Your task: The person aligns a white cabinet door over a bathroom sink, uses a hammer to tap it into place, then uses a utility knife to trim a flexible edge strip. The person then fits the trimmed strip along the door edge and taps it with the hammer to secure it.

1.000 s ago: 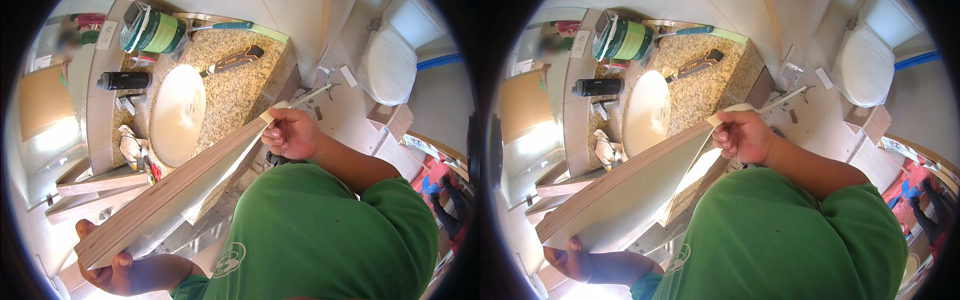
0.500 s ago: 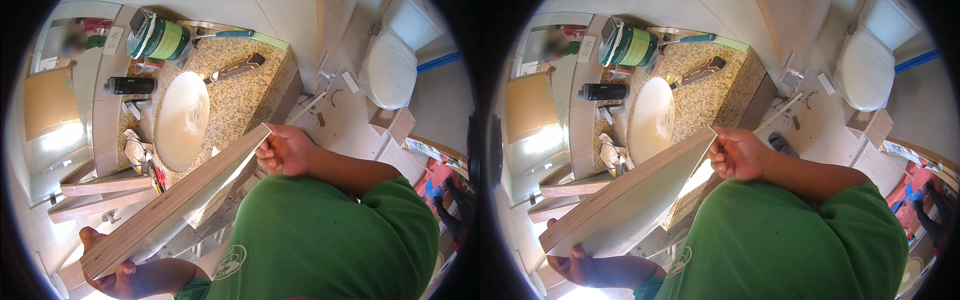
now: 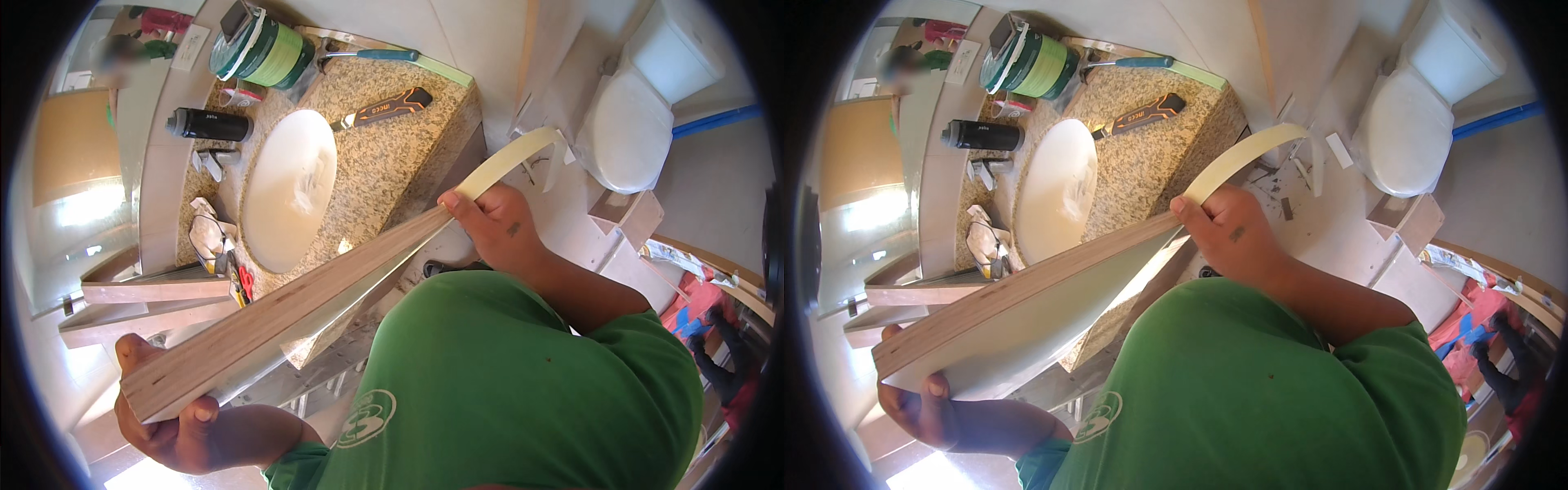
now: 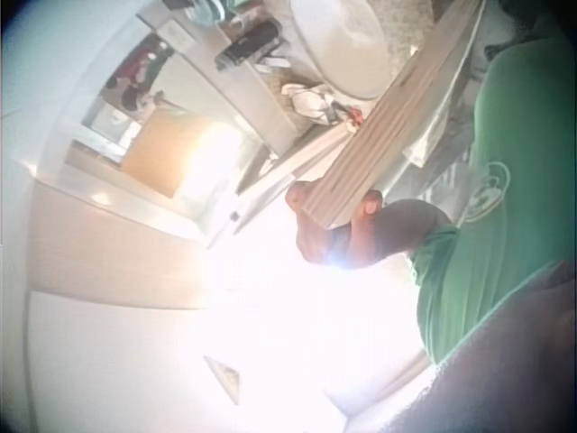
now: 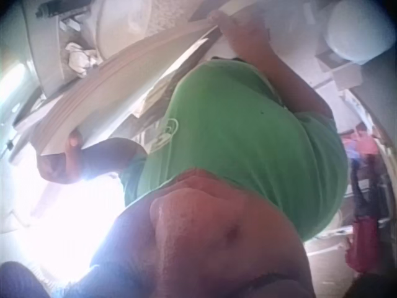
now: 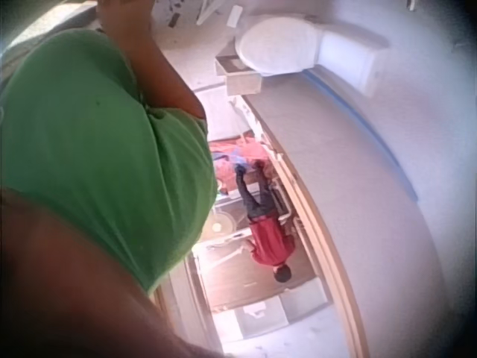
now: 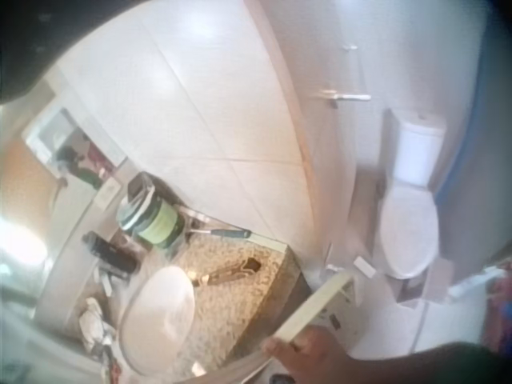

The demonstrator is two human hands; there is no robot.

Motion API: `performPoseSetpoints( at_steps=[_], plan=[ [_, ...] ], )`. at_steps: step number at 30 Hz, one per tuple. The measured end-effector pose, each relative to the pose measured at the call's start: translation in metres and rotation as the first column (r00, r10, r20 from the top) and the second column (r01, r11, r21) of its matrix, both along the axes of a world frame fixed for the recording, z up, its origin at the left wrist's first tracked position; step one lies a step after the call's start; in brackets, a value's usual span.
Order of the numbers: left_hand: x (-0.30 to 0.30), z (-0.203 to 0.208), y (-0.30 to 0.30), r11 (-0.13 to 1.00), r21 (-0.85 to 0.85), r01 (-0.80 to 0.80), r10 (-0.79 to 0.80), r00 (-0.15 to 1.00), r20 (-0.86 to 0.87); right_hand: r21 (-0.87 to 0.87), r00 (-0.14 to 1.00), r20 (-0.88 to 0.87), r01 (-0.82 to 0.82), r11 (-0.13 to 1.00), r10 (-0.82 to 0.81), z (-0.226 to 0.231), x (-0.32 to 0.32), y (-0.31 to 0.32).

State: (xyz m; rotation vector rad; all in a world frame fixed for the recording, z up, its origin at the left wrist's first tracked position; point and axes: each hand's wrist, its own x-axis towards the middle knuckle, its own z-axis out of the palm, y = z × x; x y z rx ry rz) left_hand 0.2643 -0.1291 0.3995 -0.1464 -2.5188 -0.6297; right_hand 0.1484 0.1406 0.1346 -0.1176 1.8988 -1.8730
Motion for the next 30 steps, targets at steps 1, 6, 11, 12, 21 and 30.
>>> performPoseSetpoints(
  at_steps=[1, 6, 11, 12, 21, 30],
  plan=[
    [-0.004, 0.0, 0.004, 1.0, -0.014, 0.008, -0.008, 1.0, 0.021, 0.082, 0.992, -0.128, -0.008, 0.997, 0.018, 0.003, 0.002, 0.001],
    [-0.013, -0.007, 0.019, 0.999, -0.041, -0.022, 0.024, 0.999, 0.044, 0.253, 0.869, -0.491, 0.086, 0.964, 0.051, 0.007, 0.013, -0.006],
    [-0.021, -0.006, 0.016, 0.996, -0.087, 0.035, -0.025, 0.993, 0.112, 0.339, 0.842, -0.525, 0.072, 0.938, 0.125, 0.002, 0.017, -0.007],
    [-0.022, -0.007, 0.016, 0.996, -0.081, 0.034, -0.025, 0.994, 0.11, 0.353, 0.844, -0.515, 0.046, 0.934, 0.153, 0.001, 0.019, -0.006],
    [-0.027, -0.014, 0.011, 0.988, -0.119, 0.096, -0.073, 0.979, 0.189, 0.321, 0.876, -0.448, -0.029, 0.947, 0.179, -0.008, 0.018, -0.003],
    [-0.008, -0.01, 0.013, 0.998, -0.065, -0.008, 0.012, 0.998, 0.068, -0.546, 0.721, 0.664, 0.284, 0.788, 0.2, -0.045, 0.0, 0.004]
  ],
)
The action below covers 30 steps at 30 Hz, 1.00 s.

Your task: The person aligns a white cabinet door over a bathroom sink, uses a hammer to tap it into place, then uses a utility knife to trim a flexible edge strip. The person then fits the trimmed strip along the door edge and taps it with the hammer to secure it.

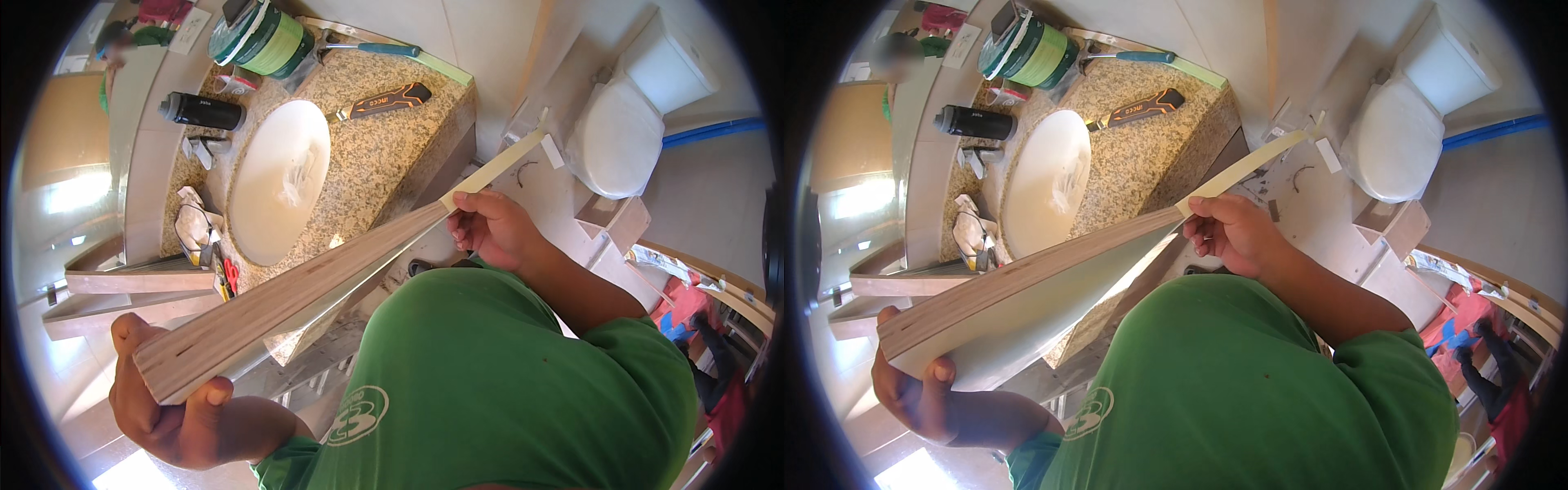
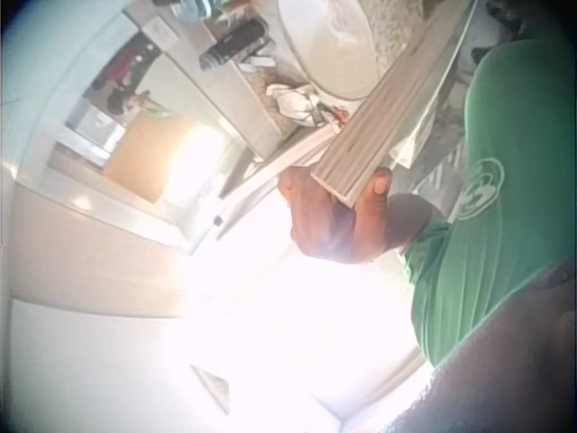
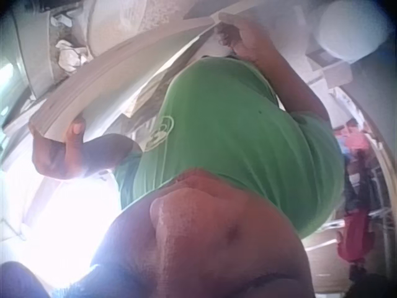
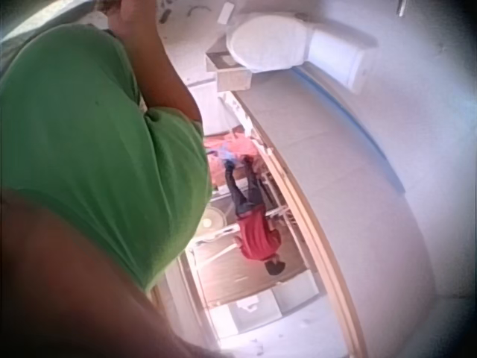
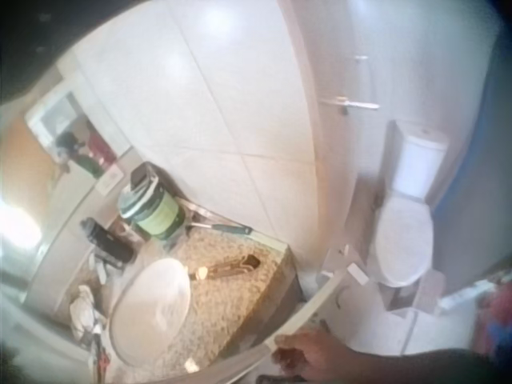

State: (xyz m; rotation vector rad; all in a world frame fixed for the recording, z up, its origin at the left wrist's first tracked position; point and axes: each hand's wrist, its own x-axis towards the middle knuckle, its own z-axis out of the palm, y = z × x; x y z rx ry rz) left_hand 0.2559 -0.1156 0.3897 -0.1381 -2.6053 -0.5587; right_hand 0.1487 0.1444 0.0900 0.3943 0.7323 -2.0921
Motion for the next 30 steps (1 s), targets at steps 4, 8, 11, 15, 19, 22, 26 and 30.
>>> performPoseSetpoints(
  at_steps=[4, 8, 11, 15, 19, 22, 26, 30],
  plan=[
    [0.008, 0.013, -0.008, 0.998, -0.014, 0.059, -0.058, 0.995, 0.084, -0.351, 0.983, 0.185, 0.069, 0.934, -0.003, -0.02, 0.008, -0.016],
    [0.015, 0.012, -0.01, 0.997, 0.0, 0.083, -0.083, 0.996, 0.041, -0.567, 0.991, 0.13, 0.041, 0.822, 0.04, -0.033, 0.009, -0.029],
    [0.019, 0.01, -0.012, 0.996, 0.03, 0.08, -0.08, 0.997, 0.011, -0.6, 0.996, 0.08, 0.01, 0.8, 0.048, -0.036, 0.009, -0.029],
    [0.029, 0.011, -0.025, 0.996, 0.035, 0.081, -0.083, 0.996, 0.036, -0.576, 0.998, 0.047, -0.011, 0.817, 0.047, -0.037, 0.011, -0.022],
    [0.04, 0.015, -0.043, 0.995, -0.005, 0.096, -0.095, 0.991, 0.09, -0.628, 0.994, 0.093, 0.012, 0.778, 0.06, -0.039, 0.016, -0.024],
    [0.04, 0.014, -0.042, 0.998, -0.019, 0.061, -0.059, 0.993, 0.1, -0.712, 0.986, 0.137, 0.035, 0.701, 0.09, -0.039, 0.017, -0.031],
    [0.028, 0.006, -0.022, 0.999, -0.016, 0.038, -0.038, 0.999, -0.015, -0.599, 0.999, 0.048, 0.049, 0.799, -0.026, -0.03, 0.012, -0.027],
    [0.015, 0.006, -0.008, 0.999, 0.05, -0.01, 0.011, 1.0, -0.002, -0.194, 0.971, -0.17, 0.134, 0.972, -0.168, -0.014, 0.014, -0.011]
  ],
)
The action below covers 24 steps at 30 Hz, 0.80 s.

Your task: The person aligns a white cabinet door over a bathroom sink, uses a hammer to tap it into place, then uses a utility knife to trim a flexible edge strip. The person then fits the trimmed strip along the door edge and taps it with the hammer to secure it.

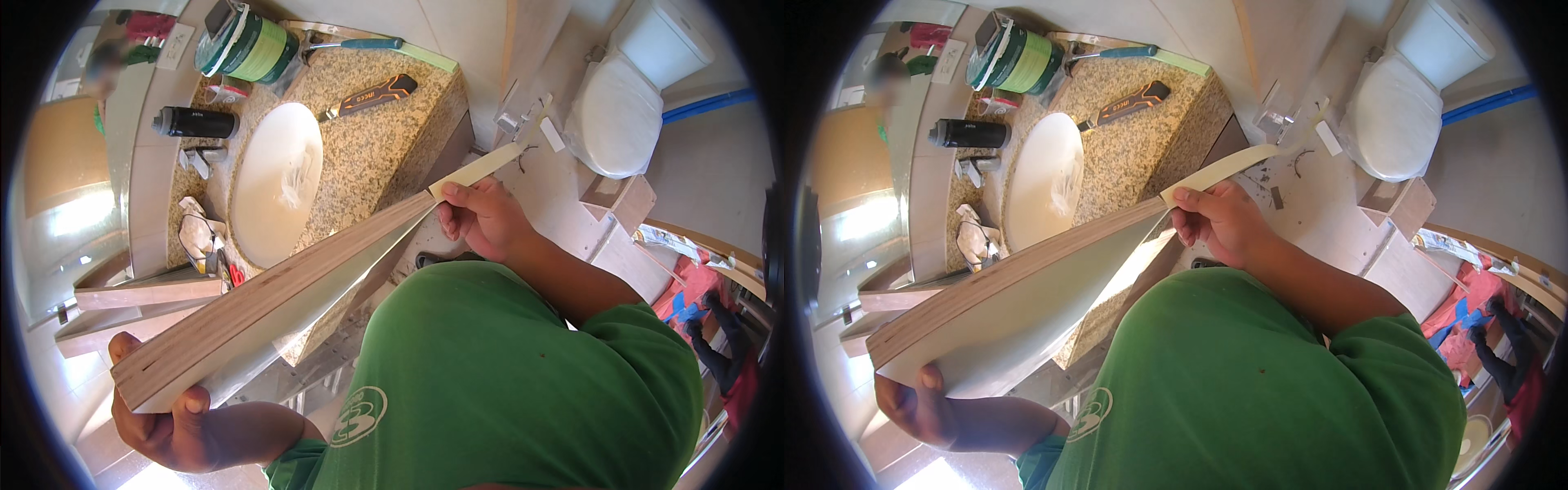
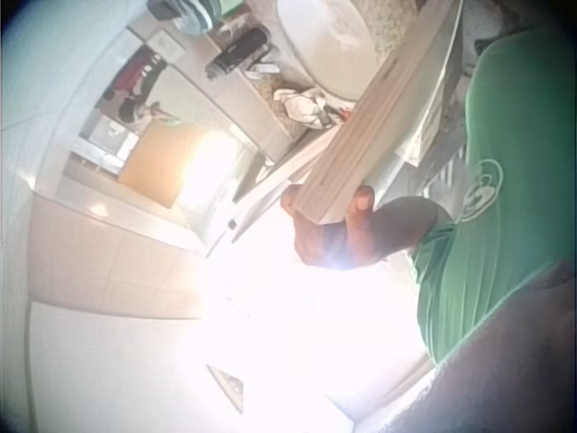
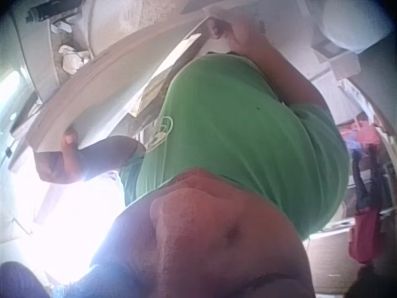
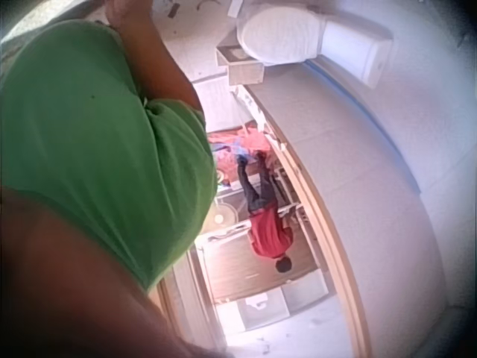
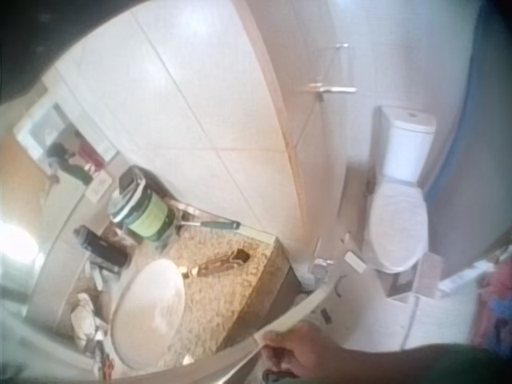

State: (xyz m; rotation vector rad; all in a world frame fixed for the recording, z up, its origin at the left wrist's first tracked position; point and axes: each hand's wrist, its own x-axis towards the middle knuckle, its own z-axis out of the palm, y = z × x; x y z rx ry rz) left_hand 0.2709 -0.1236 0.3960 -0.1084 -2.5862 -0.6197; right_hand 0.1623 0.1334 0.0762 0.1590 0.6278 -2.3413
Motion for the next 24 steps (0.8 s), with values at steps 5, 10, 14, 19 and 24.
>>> performPoseSetpoints(
  at_steps=[5, 10, 14, 19, 24],
  plan=[
    [-0.002, 0.003, -0.005, 0.999, -0.016, 0.032, -0.031, 0.998, 0.054, 0.385, 0.978, -0.192, 0.156, 0.909, -0.086, 0.019, 0.01, 0.007],
    [-0.001, 0.006, -0.008, 0.999, -0.02, -0.051, 0.053, 0.988, 0.148, 0.228, 0.928, -0.128, 0.372, 0.9, -0.351, 0.014, -0.02, 0.038],
    [-0.017, 0.007, -0.009, 0.998, 0.002, -0.055, 0.053, 0.967, 0.251, 0.3, 0.959, -0.123, 0.283, 0.911, -0.257, 0.012, -0.012, 0.049],
    [-0.049, -0.017, -0.006, 0.997, 0.011, -0.077, 0.073, 0.976, 0.205, 0.223, 0.928, -0.231, 0.343, 0.913, -0.292, 0.027, -0.013, 0.057],
    [-0.091, -0.046, 0.0, 0.995, -0.049, -0.084, 0.093, 0.968, 0.233, 0.167, 0.905, -0.292, 0.367, 0.915, -0.31, 0.046, -0.026, 0.069]
  ],
)
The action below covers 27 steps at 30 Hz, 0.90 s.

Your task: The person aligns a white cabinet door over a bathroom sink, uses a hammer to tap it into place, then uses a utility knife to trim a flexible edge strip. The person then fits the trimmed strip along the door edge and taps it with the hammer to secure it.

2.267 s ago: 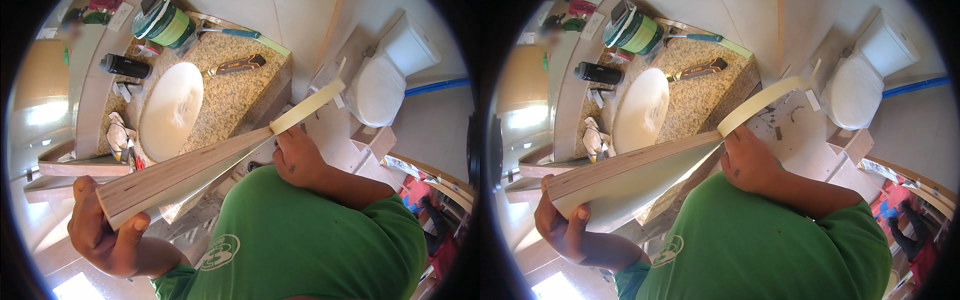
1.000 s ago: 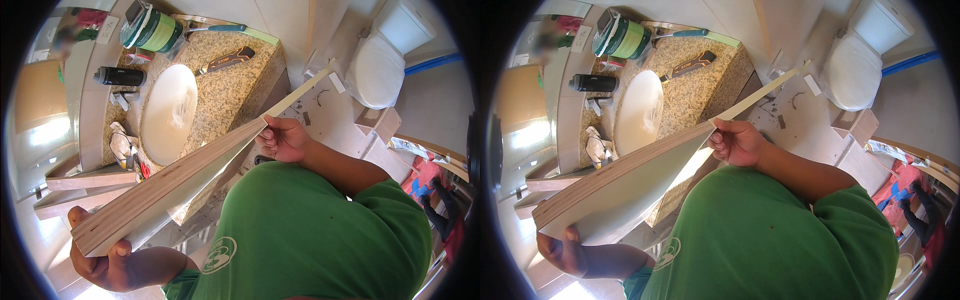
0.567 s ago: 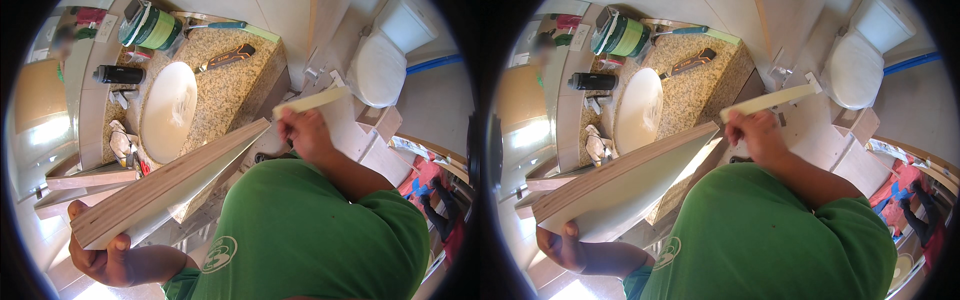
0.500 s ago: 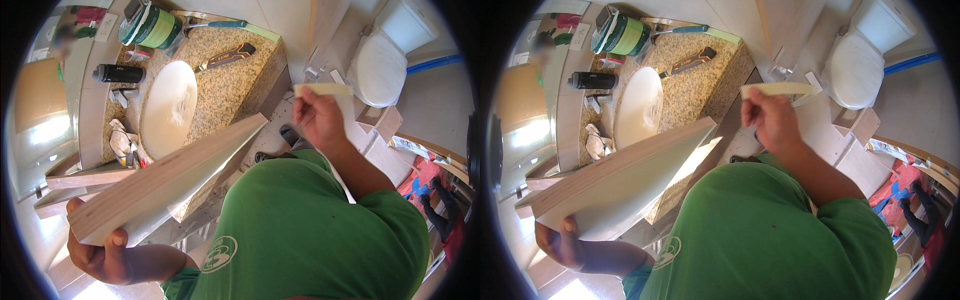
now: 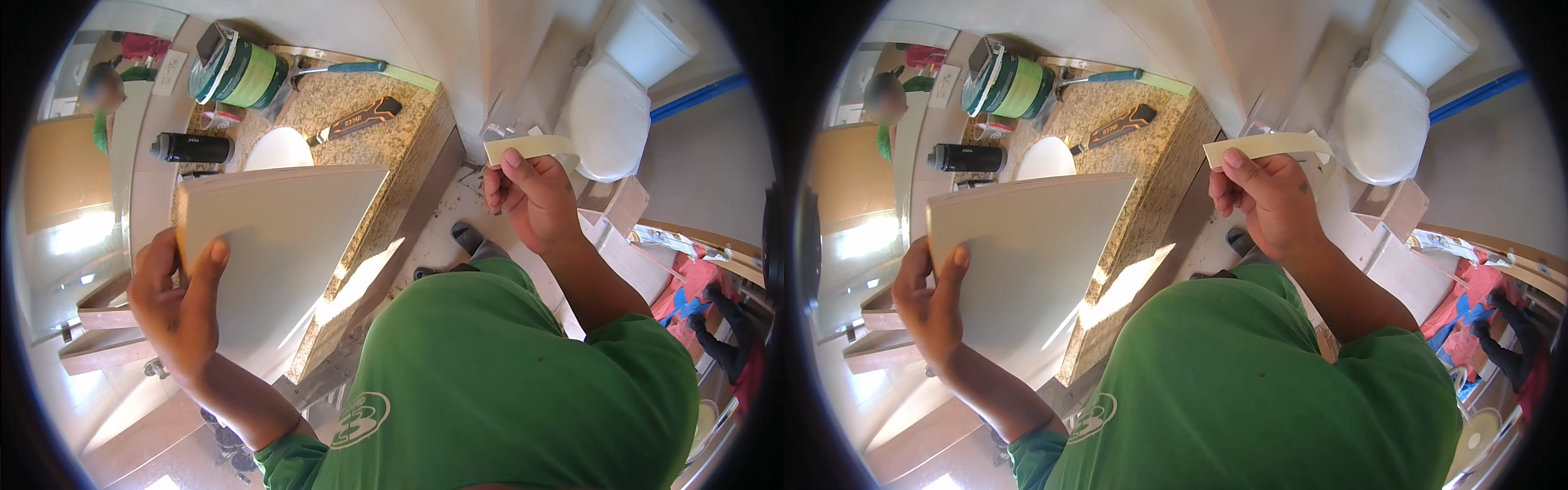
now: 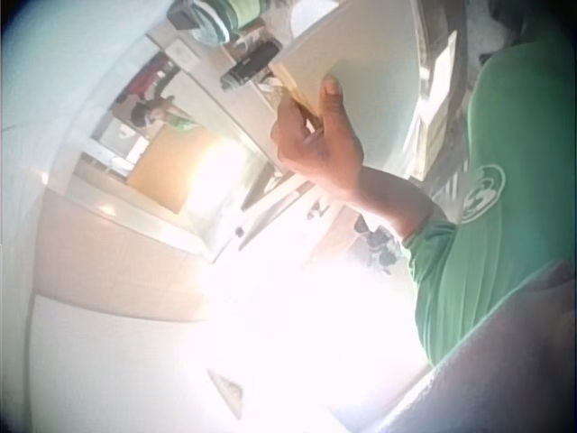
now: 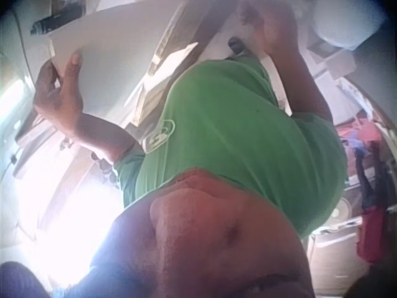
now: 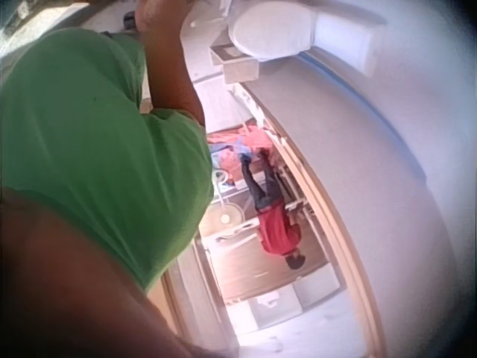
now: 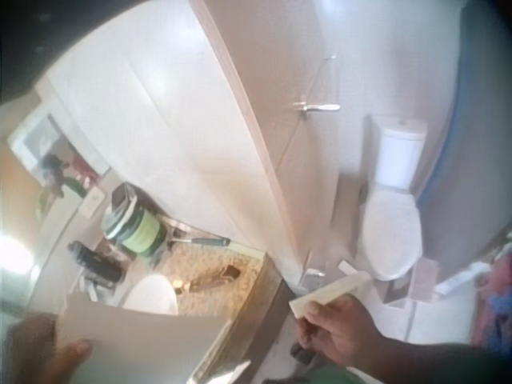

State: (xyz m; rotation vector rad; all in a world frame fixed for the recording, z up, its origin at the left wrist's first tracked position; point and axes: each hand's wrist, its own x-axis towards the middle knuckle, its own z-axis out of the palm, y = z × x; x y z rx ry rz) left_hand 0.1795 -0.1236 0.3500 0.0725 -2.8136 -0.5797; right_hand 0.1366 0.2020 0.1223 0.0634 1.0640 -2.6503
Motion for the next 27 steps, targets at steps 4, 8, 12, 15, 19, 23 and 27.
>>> performPoseSetpoints(
  at_steps=[4, 8, 12, 15, 19, 23, 27],
  plan=[
    [-0.024, -0.015, 0.001, 0.999, -0.035, 0.041, -0.04, 0.999, 0.018, -0.019, 1.0, -0.019, -0.006, 1.0, 0.006, 0.011, -0.002, 0.004],
    [-0.041, -0.023, -0.003, 0.995, -0.049, 0.084, -0.082, 0.995, 0.052, -0.038, 0.998, -0.051, -0.024, 0.999, 0.022, 0.019, -0.006, 0.005],
    [-0.054, -0.034, -0.006, 0.998, -0.018, 0.056, -0.054, 0.993, 0.104, -0.029, 0.997, -0.069, -0.026, 0.999, 0.024, 0.03, -0.01, 0.001],
    [-0.06, -0.038, -0.007, 0.99, -0.117, 0.085, -0.071, 0.991, 0.113, -0.002, 0.995, -0.097, -0.011, 1.0, 0.011, 0.041, -0.012, -0.004],
    [-0.063, -0.041, -0.011, 0.984, -0.166, 0.065, -0.053, 0.996, 0.076, 0.068, 0.978, -0.203, 0.052, 0.996, -0.037, 0.057, -0.013, -0.014],
    [-0.068, -0.043, -0.017, 0.982, -0.185, 0.026, -0.009, 0.996, 0.09, 0.123, 0.95, -0.31, 0.068, 0.99, -0.027, 0.071, -0.008, -0.024],
    [-0.069, -0.05, -0.017, 0.98, -0.19, 0.053, -0.044, 0.998, 0.048, 0.188, 0.903, -0.427, 0.047, 0.981, 0.039, 0.082, -0.005, -0.035]
  ],
)
